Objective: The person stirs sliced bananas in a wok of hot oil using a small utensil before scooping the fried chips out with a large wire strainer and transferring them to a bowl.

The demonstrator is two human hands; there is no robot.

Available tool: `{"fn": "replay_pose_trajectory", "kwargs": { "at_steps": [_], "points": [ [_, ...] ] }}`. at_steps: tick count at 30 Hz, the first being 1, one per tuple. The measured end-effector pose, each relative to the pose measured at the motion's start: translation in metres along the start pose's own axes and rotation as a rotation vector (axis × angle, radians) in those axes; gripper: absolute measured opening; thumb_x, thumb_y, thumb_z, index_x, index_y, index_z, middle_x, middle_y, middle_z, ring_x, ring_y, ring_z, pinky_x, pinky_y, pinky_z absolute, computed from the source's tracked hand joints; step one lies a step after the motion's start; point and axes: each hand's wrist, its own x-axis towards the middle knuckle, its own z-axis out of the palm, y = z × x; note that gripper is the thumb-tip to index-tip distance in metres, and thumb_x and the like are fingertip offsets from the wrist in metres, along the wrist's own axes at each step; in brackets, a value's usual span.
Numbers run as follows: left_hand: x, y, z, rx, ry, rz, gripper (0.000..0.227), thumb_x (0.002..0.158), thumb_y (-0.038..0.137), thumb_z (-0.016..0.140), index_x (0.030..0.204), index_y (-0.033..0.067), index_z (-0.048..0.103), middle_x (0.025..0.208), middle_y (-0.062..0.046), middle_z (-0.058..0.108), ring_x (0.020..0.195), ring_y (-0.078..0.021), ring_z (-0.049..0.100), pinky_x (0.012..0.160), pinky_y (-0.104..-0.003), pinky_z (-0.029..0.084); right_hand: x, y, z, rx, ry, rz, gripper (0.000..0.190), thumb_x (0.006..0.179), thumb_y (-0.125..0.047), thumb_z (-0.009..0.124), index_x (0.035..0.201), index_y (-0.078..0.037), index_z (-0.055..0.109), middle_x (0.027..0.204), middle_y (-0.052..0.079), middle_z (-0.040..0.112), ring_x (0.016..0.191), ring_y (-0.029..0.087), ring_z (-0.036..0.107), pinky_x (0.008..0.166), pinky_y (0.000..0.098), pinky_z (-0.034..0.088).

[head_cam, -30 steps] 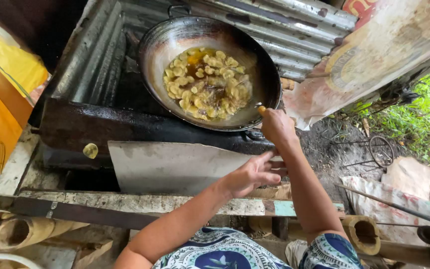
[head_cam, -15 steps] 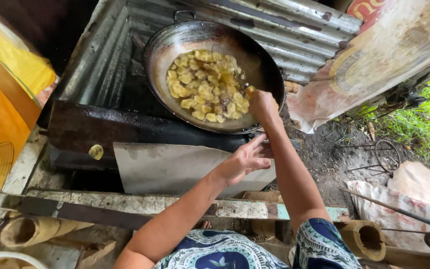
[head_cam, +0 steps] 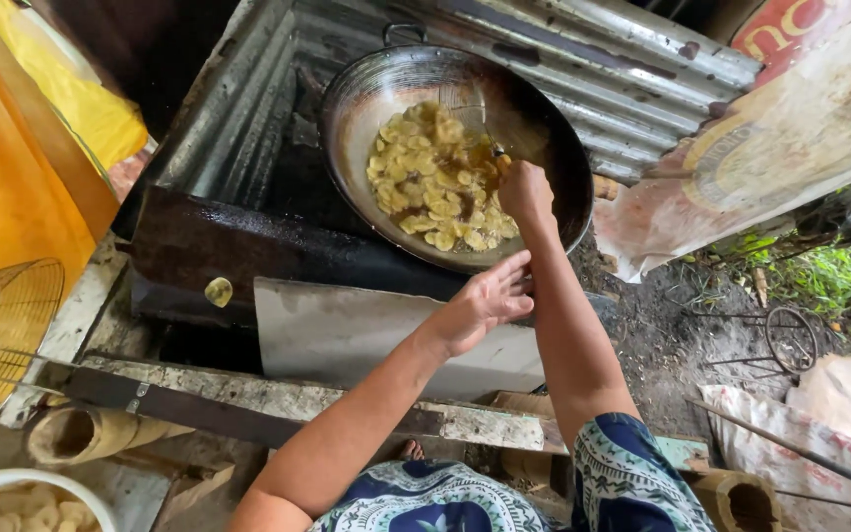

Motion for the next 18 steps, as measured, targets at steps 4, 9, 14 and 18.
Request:
{"fn": "replay_pose_trajectory", "kwargs": {
  "at_steps": [4, 9, 14, 18],
  "points": [
    [0.005, 0.001, -0.008, 0.037, 0.048, 0.098, 0.100, 0.089, 0.017, 0.074, 0.164, -0.0046, 0.011, 0.169, -0.022, 0.021, 0.155, -0.0280, 0.026, 0.123, -0.039, 0.031, 0.011, -0.009, 0.012, -0.069, 0.045, -0.022, 0.019, 0.094, -0.014, 0.059, 0.105, -0.007, 0.073, 0.100, 0.021, 0.073, 0.092, 0.044, 0.070, 0.077, 0.0511, 0.057],
    [-0.006, 0.009, -0.008, -0.060, 0.099, 0.112, 0.100, 0.090, 0.014, 0.073, 0.164, -0.0028, 0.008, 0.163, -0.024, 0.032, 0.149, -0.0292, 0.036, 0.119, -0.040, 0.036, 0.009, -0.032, 0.026, -0.248, 0.028, -0.262, 0.028, 0.095, -0.007, 0.055, 0.117, -0.015, 0.072, 0.095, 0.018, 0.074, 0.093, 0.038, 0.072, 0.075, 0.0493, 0.058],
    [-0.015, -0.002, 0.020, -0.074, 0.025, 0.101, 0.090, 0.089, 0.012, 0.074, 0.161, -0.0023, 0.022, 0.156, -0.017, 0.040, 0.147, -0.0278, 0.039, 0.119, -0.039, 0.037, -0.027, -0.047, -0.032, -0.439, -0.144, -0.392, 0.044, 0.095, 0.000, 0.051, 0.131, -0.020, 0.067, 0.086, 0.016, 0.073, 0.074, 0.032, 0.073, 0.062, 0.0457, 0.057],
    [-0.022, -0.011, 0.049, -0.083, -0.099, 0.087, 0.082, 0.089, 0.013, 0.074, 0.156, -0.0006, 0.029, 0.154, -0.016, 0.043, 0.146, -0.0293, 0.041, 0.119, -0.045, 0.037, -0.075, -0.047, -0.099, -0.504, -0.142, -0.499, 0.056, 0.088, 0.005, 0.052, 0.131, -0.027, 0.070, 0.080, 0.013, 0.074, 0.068, 0.028, 0.072, 0.059, 0.0428, 0.056]
  ]
}}
